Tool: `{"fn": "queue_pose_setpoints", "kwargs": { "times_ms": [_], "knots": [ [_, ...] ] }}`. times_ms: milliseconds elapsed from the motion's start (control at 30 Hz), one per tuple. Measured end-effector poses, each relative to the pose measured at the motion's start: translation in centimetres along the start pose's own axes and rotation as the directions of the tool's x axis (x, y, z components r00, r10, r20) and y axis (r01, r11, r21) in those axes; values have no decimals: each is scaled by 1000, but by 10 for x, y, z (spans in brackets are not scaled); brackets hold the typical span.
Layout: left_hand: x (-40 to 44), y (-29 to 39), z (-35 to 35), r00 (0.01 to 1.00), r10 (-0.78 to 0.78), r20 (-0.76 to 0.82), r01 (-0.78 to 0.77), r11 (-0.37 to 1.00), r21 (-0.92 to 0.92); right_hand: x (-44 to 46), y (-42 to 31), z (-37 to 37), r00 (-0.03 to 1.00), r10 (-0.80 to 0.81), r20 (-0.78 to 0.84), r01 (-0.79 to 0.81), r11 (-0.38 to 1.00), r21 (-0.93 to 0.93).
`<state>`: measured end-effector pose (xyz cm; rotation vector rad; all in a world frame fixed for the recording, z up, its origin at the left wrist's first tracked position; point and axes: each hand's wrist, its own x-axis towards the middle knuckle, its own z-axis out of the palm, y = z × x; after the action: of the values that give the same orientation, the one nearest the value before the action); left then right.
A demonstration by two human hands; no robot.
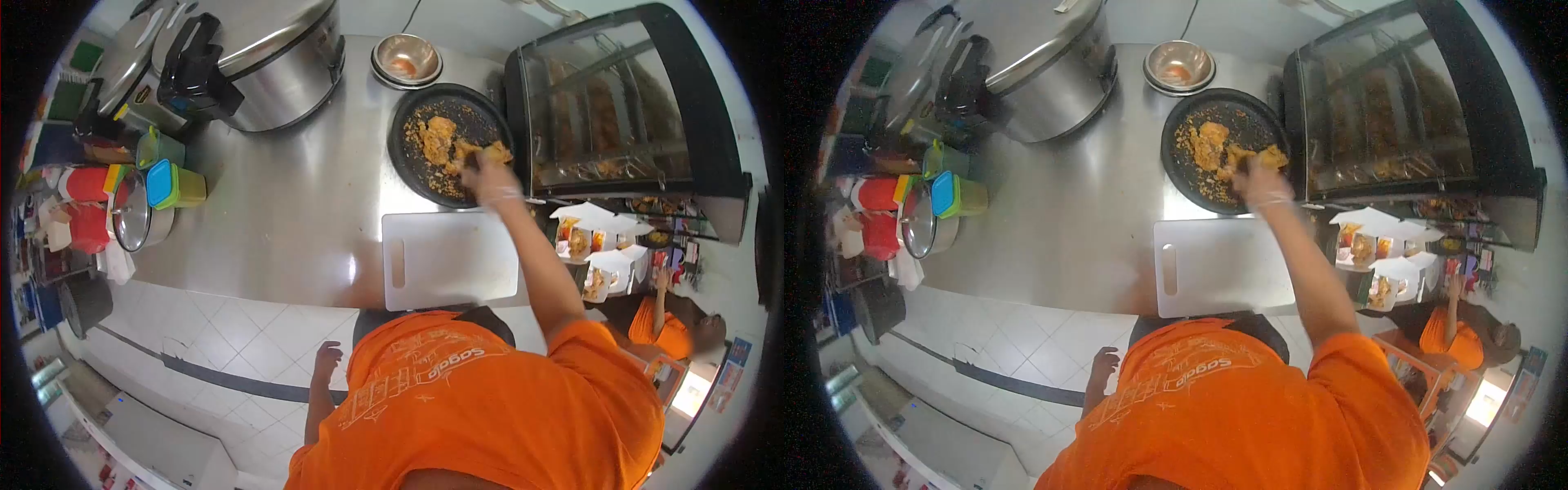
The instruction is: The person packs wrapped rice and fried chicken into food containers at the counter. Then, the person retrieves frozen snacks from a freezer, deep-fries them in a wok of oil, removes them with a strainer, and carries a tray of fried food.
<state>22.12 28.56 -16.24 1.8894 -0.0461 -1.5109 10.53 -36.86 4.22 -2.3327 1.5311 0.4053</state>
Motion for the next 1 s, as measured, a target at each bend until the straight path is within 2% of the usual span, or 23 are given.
{"fn": "queue_pose_setpoints", "kwargs": {
  "times_ms": [33, 100, 167, 200, 233, 300, 367, 400, 433, 467, 500, 533, 633, 667, 700, 733, 767, 800, 833, 900, 933, 967, 1000],
  "knots": [
    [3, -6, -5, 1000, 2, 19, -3, 1000, 8, -10, -12, 5, 995, 103, 20, -103, 995, 11],
    [10, -5, 9, 1000, 3, 20, -3, 1000, -29, 14, 5, -26, 996, -66, 55, 65, 998, 19],
    [5, 9, 4, 1000, -26, -1, 26, 998, -49, 12, 13, -65, 998, -60, -5, 60, 976, 208],
    [7, 6, 4, 1000, -17, -26, 18, 999, 35, 10, 6, -93, 997, -68, -29, 73, 953, 292],
    [0, 1, 6, 996, -79, -47, 78, 997, -21, -4, -2, -112, 981, -37, -191, 111, 912, 394],
    [-6, 12, 8, 980, -182, -82, 171, 977, -128, -24, -17, -132, 965, 164, -203, -46, 872, 487],
    [3, -23, -4, 994, -107, 37, 111, 984, -136, 37, 22, -35, 986, 167, -9, -166, 985, 37],
    [10, -34, -10, 993, -95, 72, 103, 988, -119, 54, 41, 14, 971, 33, -237, -45, 998, -47],
    [15, -41, -2, 992, -76, 104, 89, 988, -125, 76, 43, -8, 996, 8, -94, -9, 1000, -13],
    [9, -21, 2, 987, -144, 65, 148, 988, -47, 90, 46, -29, 997, -6, 78, 3, 1000, 30],
    [-3, -10, 7, 998, -41, 41, 44, 998, -50, 87, 48, -48, 971, -16, 241, -4, 997, 79],
    [2, -11, 6, 998, -37, 42, 40, 996, -82, 67, 35, -82, 974, -43, 224, 2, 983, 183],
    [-1, -9, 18, 992, -125, -34, 121, 987, -109, 20, 12, -97, 973, 56, -223, 15, 952, 305],
    [-3, -4, 18, 983, -165, -74, 158, 983, -95, 11, 9, -76, 960, 52, -274, 12, 974, 226],
    [-13, -10, 15, 990, -134, -36, 130, 988, -89, 11, 11, -49, 994, 98, -45, -94, 992, 89],
    [-15, -22, 12, 996, -92, 4, 92, 992, -81, 20, 26, -13, 997, 72, -7, -72, 997, 24],
    [-1, -27, 15, 999, -30, 36, 33, 995, -97, 46, 36, 1, 1000, 25, 12, -25, 998, -50],
    [5, -31, 17, 997, -72, 14, 72, 997, 3, 70, 50, -12, 977, -206, 52, 212, 956, -201],
    [-9, -28, 11, 994, -111, -7, 111, 993, -42, 87, 72, -17, 907, -399, 135, 421, 850, -317],
    [-19, 4, 17, 985, -166, -51, 156, 974, -167, 90, 58, -47, 905, -423, 48, 421, 874, -241],
    [-23, 11, 18, 971, -210, -113, 197, 974, -116, 50, 20, -84, 975, -206, -79, 206, 978, -7],
    [-26, 7, 19, 971, -216, -103, 199, 968, -149, 20, -3, -101, 988, 52, -149, -13, 968, 250],
    [-26, 1, 18, 972, -214, -96, 195, 964, -180, 11, -3, -87, 972, 58, -227, 2, 967, 255]
  ]
}}
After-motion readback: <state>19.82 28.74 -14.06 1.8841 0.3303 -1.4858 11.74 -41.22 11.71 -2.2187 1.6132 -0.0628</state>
